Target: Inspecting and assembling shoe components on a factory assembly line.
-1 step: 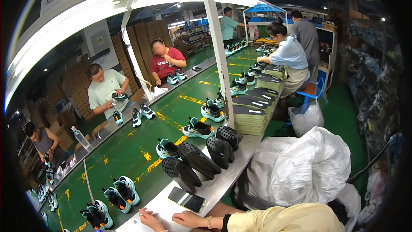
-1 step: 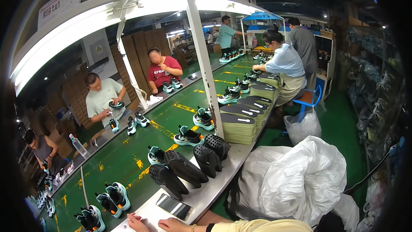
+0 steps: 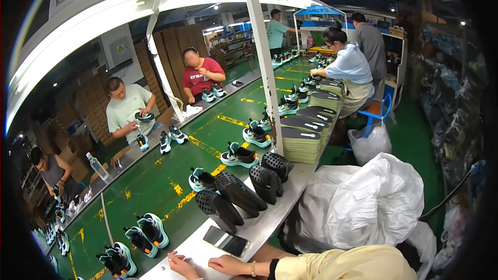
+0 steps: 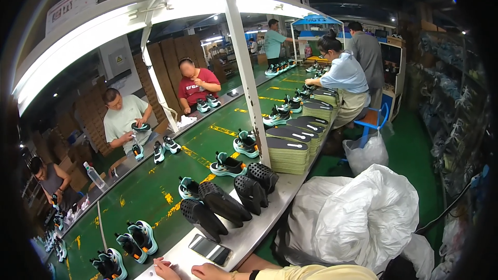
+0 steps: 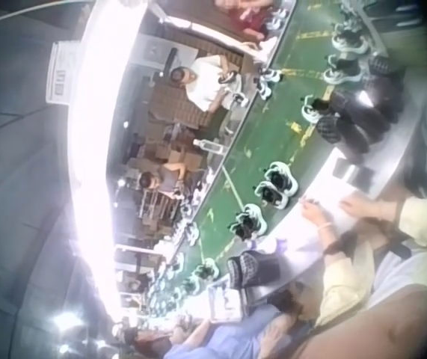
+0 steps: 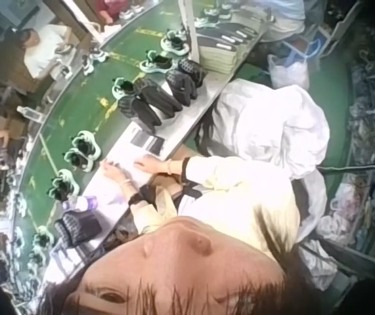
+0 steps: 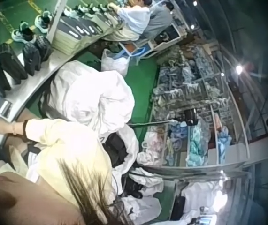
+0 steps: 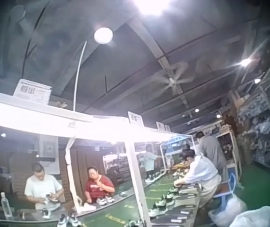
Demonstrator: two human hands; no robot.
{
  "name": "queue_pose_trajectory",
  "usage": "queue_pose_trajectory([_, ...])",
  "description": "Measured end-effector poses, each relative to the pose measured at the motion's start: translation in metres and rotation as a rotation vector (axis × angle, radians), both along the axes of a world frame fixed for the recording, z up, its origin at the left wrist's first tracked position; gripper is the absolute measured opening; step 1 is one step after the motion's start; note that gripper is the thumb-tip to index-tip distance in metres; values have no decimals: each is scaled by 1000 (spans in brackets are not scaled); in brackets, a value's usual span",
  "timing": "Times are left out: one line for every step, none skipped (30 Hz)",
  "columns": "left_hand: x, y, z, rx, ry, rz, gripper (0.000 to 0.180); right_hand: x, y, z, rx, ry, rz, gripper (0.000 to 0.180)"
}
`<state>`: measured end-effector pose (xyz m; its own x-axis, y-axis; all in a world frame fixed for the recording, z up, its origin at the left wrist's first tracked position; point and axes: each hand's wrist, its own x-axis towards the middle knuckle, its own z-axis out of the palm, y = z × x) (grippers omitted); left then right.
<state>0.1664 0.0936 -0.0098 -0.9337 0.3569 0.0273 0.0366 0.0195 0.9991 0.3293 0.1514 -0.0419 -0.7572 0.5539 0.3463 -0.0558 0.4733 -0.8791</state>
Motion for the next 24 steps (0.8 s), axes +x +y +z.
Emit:
queue_pose_trajectory([0,1,-1,2,-1,0,33,0,0,1,0,-3,2,25])
queue_pose_trajectory([-1,1,-3,24,-12,19,34,1,0,1,2,-4,2,25])
queue_pose_trajectory([-2,1,-3,46,-23,39,34,1,0,2,-3,-9,7,25])
queue_pose_trajectory([0,2,-2,46,-23,38,34,1,1,2,-8,-13,11,25])
queue_pose_trajectory([2,1,1,58,-25,46,34,1,1,2,-8,-13,11,25])
queue_pose_trajectory([3,1,3,71,-27,54,35,2,2,3,-2,-22,9,24])
queue_pose_trajectory([3,0,3,69,-27,56,35,2,0,3,2,-30,8,24])
queue_pose_trajectory([2,-1,3,58,-8,66,36,2,1,2,0,-30,11,24])
queue_pose_trajectory([2,-2,3,47,11,75,37,1,2,1,12,-14,9,24])
queue_pose_trajectory([0,0,0,44,11,76,37,2,2,1,23,2,4,23])
queue_pose_trajectory([-1,3,-3,84,1,78,39,2,2,2,21,2,4,23])
queue_pose_trajectory([-2,6,-5,123,-8,80,40,3,4,3,18,1,2,23])
queue_pose_trajectory([-3,6,-8,121,-8,80,40,4,5,4,15,1,-1,22])
queue_pose_trajectory([-2,7,-8,114,14,79,42,5,5,6,14,-1,1,22])
queue_pose_trajectory([-1,8,-8,107,36,77,44,6,6,8,9,-19,8,22])
queue_pose_trajectory([-1,8,-8,106,35,78,44,6,6,8,6,-36,13,22])
queue_pose_trajectory([-1,8,-8,90,31,83,45,7,7,7,4,-37,13,22])
queue_pose_trajectory([0,9,-8,75,27,87,46,8,7,7,10,-26,8,22])
queue_pose_trajectory([-2,9,-9,75,29,93,46,7,7,7,17,-13,10,22])
queue_pose_trajectory([-4,9,-12,67,42,102,47,6,7,8,16,-11,16,22])
queue_pose_trajectory([-6,9,-15,58,55,112,48,6,7,8,26,-10,8,22])
queue_pose_trajectory([-8,10,-19,56,54,112,48,8,8,8,35,-11,-5,22])
queue_pose_trajectory([-9,11,-22,62,75,99,49,9,8,9,33,-12,-5,22])
queue_pose_trajectory([-11,11,-26,68,97,86,50,9,9,9,26,-25,3,22])
